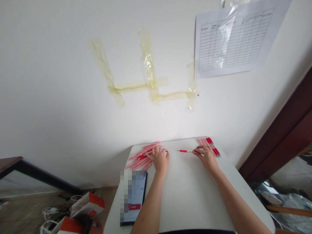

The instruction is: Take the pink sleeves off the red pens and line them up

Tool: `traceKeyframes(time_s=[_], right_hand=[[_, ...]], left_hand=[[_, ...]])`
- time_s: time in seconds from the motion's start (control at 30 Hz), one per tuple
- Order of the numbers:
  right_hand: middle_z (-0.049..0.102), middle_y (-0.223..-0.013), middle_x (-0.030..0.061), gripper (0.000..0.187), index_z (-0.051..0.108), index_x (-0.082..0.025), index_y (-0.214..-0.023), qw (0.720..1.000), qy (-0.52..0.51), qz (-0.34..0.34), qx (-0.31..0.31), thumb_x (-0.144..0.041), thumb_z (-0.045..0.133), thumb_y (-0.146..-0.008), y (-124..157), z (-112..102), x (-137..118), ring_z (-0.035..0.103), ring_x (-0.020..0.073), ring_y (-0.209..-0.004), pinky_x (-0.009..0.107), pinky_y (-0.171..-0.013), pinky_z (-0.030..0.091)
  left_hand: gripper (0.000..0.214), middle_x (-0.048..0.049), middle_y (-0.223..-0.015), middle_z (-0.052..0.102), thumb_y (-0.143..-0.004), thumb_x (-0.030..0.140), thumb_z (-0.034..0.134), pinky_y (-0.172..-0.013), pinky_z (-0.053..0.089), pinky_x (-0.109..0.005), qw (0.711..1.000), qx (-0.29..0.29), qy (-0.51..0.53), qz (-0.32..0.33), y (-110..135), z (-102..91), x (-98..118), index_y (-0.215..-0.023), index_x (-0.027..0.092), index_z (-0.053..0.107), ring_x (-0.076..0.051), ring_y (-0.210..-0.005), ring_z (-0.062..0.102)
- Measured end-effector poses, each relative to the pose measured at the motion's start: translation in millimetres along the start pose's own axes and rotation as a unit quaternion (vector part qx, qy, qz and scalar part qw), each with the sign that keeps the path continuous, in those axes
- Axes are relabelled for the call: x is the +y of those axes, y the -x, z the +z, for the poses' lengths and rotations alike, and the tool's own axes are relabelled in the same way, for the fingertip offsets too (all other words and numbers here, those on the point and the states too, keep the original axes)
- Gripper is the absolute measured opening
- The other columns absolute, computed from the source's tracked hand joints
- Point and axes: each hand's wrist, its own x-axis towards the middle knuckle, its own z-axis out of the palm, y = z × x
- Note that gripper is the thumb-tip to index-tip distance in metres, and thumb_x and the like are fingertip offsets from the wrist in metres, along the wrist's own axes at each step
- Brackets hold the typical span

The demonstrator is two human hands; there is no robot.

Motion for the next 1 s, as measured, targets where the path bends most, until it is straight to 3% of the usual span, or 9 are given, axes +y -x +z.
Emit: traceKeyframes(time_s=[0.2, 0.43, 1.0], right_hand=[[0.071, -0.102, 0.0082, 0.044, 0.08, -0.031, -0.093, 1.0, 0.005, -0.003, -0.003, -0.062, 0.05, -0.094, 0.3, 1.3, -0.2, 0.056, 0.0287, -0.098, 0.049, -0.091, 0.048], [0.071, -0.103, 0.0085, 0.046, 0.081, -0.03, -0.094, 1.0, -0.002, 0.001, -0.004, -0.064, 0.049, -0.093, 0.0, 1.9, -0.3, 0.057, 0.0286, -0.099, 0.049, -0.092, 0.047], [0.071, -0.102, 0.0082, 0.045, 0.081, -0.03, -0.092, 0.999, -0.031, 0.01, 0.002, -0.064, 0.051, -0.092, -1.1, 1.0, -4.1, 0.057, 0.0284, -0.1, 0.048, -0.094, 0.047]], left_hand=[[0.007, -0.0052, -0.138, 0.056, -0.084, 0.034, 0.071, -0.111, 0.028, -0.069, 0.993, 0.034, 0.109, 0.022, 0.5, -9.5, 13.7, -0.087, 0.033, 0.078, -0.034, -0.132, 0.044], [0.005, -0.003, -0.134, 0.059, -0.081, 0.034, 0.077, -0.112, 0.032, -0.057, 0.991, 0.036, 0.131, 0.02, 0.5, -10.3, 16.0, -0.084, 0.034, 0.08, -0.028, -0.121, 0.053], [0.005, -0.0026, -0.134, 0.06, -0.079, 0.034, 0.078, -0.114, 0.03, -0.057, 0.991, 0.011, 0.136, 0.011, 1.5, -11.1, 19.4, -0.083, 0.035, 0.081, -0.028, -0.123, 0.051]])
